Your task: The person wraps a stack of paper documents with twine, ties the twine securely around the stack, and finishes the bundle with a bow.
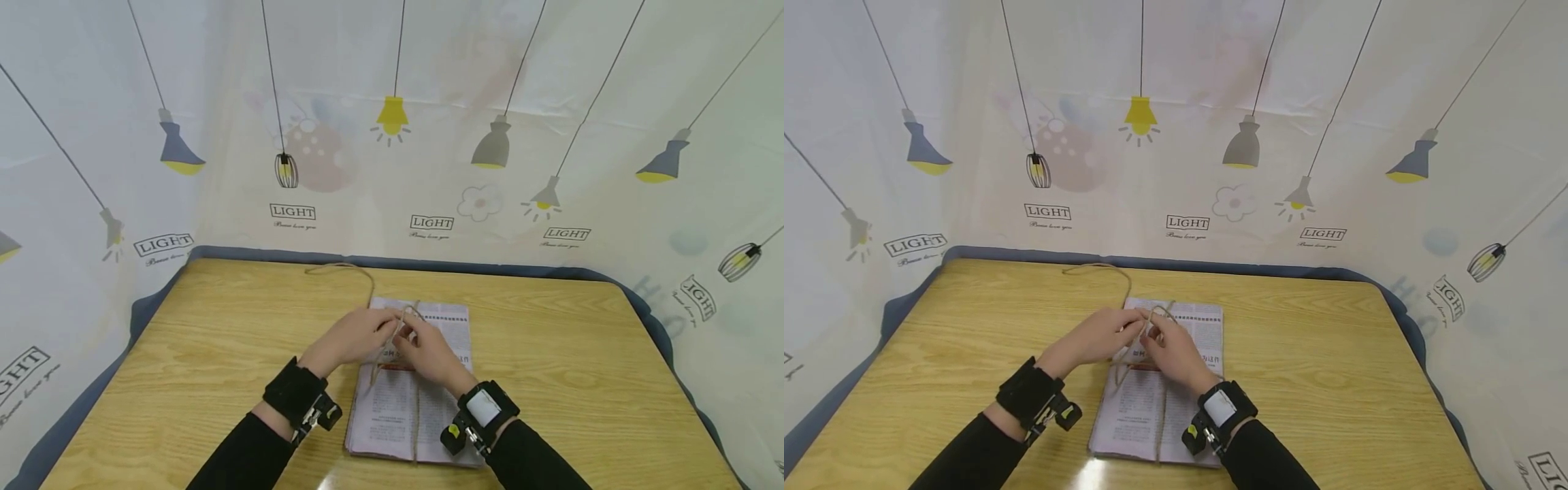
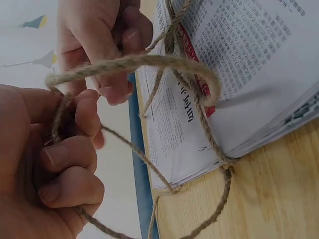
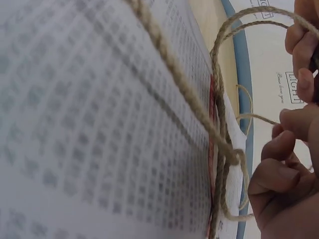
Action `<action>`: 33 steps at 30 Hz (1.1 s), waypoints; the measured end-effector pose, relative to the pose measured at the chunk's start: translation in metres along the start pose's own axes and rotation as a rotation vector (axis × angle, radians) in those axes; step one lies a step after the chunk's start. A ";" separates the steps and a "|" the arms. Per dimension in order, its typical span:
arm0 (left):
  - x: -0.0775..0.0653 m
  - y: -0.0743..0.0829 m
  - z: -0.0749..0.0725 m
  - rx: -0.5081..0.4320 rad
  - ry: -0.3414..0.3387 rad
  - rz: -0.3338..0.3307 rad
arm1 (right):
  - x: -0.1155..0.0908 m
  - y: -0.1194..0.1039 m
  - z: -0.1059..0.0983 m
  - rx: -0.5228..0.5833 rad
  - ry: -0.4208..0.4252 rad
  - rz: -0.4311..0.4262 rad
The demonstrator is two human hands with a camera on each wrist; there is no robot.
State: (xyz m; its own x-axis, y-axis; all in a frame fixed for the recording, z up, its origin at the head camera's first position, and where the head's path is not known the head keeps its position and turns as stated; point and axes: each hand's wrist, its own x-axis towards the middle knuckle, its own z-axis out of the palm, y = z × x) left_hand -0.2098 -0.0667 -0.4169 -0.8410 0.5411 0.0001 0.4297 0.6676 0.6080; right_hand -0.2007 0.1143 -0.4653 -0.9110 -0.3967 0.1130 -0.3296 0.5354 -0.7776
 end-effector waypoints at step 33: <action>-0.002 -0.014 0.001 0.034 0.101 -0.022 | -0.039 -0.018 -0.090 0.156 -0.139 0.104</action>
State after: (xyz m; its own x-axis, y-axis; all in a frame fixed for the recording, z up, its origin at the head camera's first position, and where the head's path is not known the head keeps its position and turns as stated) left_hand -0.2141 -0.0767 -0.4261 -0.8783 0.4731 0.0686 0.4206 0.6965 0.5814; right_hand -0.1821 0.1874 -0.3996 -0.8914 -0.4504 -0.0503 -0.1841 0.4614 -0.8679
